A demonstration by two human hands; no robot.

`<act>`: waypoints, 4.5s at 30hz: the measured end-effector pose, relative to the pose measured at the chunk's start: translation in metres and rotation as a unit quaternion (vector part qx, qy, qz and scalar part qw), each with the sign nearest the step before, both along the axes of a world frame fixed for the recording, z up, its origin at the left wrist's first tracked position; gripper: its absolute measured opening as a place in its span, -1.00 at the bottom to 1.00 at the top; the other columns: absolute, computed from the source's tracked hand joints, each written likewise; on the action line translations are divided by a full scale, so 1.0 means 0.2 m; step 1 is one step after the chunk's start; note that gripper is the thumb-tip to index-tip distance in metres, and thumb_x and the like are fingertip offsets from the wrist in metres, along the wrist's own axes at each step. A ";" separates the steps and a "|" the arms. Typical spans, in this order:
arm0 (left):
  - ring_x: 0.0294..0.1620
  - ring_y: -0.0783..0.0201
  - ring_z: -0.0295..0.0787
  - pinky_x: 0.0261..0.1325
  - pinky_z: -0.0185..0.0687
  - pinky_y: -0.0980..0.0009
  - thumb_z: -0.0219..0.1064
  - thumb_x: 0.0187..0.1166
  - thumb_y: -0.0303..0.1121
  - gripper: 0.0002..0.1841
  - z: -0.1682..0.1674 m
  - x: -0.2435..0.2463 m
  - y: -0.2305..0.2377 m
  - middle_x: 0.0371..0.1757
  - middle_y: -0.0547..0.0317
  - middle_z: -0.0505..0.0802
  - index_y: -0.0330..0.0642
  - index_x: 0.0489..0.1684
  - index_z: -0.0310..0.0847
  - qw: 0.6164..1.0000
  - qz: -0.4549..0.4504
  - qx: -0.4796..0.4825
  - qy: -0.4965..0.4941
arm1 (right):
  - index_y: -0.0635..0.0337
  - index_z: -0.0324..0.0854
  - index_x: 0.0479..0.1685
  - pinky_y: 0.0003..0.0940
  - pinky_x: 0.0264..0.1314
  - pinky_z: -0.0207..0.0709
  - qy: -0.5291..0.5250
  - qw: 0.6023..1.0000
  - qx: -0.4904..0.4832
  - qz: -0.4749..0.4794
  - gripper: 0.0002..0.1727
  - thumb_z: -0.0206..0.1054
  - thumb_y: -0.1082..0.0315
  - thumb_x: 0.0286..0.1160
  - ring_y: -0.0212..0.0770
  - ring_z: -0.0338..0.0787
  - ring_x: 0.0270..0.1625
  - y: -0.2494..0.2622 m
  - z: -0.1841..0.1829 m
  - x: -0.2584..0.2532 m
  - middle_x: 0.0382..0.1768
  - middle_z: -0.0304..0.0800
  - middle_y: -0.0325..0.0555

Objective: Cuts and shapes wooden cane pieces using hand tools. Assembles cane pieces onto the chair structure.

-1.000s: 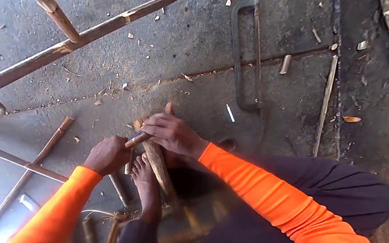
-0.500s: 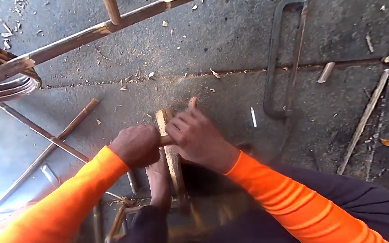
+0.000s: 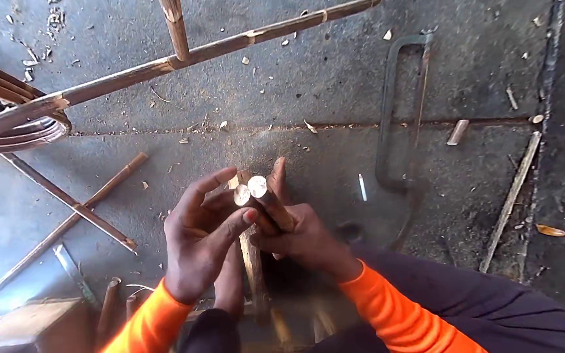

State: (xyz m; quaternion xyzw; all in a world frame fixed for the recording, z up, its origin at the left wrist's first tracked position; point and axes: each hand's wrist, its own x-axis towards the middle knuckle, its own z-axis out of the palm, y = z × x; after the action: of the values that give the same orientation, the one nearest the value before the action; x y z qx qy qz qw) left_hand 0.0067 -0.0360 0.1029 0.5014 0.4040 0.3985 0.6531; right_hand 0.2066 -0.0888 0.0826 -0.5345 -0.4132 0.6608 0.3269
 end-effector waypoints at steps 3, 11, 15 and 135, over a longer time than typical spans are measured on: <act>-0.02 0.07 0.90 0.01 0.92 0.24 0.50 0.45 -0.63 -0.35 -0.01 0.04 -0.05 0.14 -0.09 0.86 -0.19 0.58 0.42 0.998 0.050 0.035 -0.034 | 0.14 0.83 -0.24 -0.31 -0.74 0.56 -0.002 1.000 -0.013 -0.001 -0.92 0.55 0.39 0.35 -0.17 0.67 -0.68 -0.01 0.02 -0.02 -0.58 0.77 -0.03; -0.13 0.18 0.91 -0.10 0.95 0.33 0.56 0.38 -0.66 -0.47 -0.02 0.04 -0.05 0.09 0.01 0.89 -0.28 0.40 0.68 0.992 0.077 0.093 0.024 | 0.16 0.78 -0.29 -0.27 -0.71 0.59 -0.028 0.998 -0.042 -0.033 -0.91 0.56 0.36 0.36 -0.12 0.69 -0.68 -0.01 0.04 -0.10 -0.61 0.73 0.01; -0.14 0.19 0.93 -0.09 0.96 0.35 0.56 0.37 -0.67 -0.49 -0.03 0.03 -0.06 0.09 0.04 0.90 -0.28 0.37 0.70 0.991 0.089 0.097 0.036 | 0.17 0.78 -0.26 -0.27 -0.71 0.61 -0.044 0.997 -0.032 -0.045 -0.91 0.56 0.42 0.34 -0.13 0.71 -0.67 -0.01 0.04 -0.14 -0.59 0.76 -0.01; -0.33 0.00 0.84 -0.41 0.69 -0.21 0.46 0.29 -0.18 -0.90 -0.45 0.07 0.44 -0.42 0.11 0.84 0.07 -0.47 0.72 0.610 -0.446 0.044 0.654 | 0.10 0.68 -0.50 -0.31 -0.68 0.38 -0.119 0.937 -0.019 -0.328 -0.46 0.00 0.01 0.80 -0.31 0.44 -0.73 -0.34 0.10 -0.30 -0.74 0.46 -0.27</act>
State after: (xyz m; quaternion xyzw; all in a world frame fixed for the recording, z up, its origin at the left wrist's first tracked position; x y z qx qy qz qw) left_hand 0.0212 0.0527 0.0120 0.7753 0.4321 -0.3582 0.2896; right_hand 0.1460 -0.1559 0.1023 -0.7212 -0.2381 0.4566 0.4634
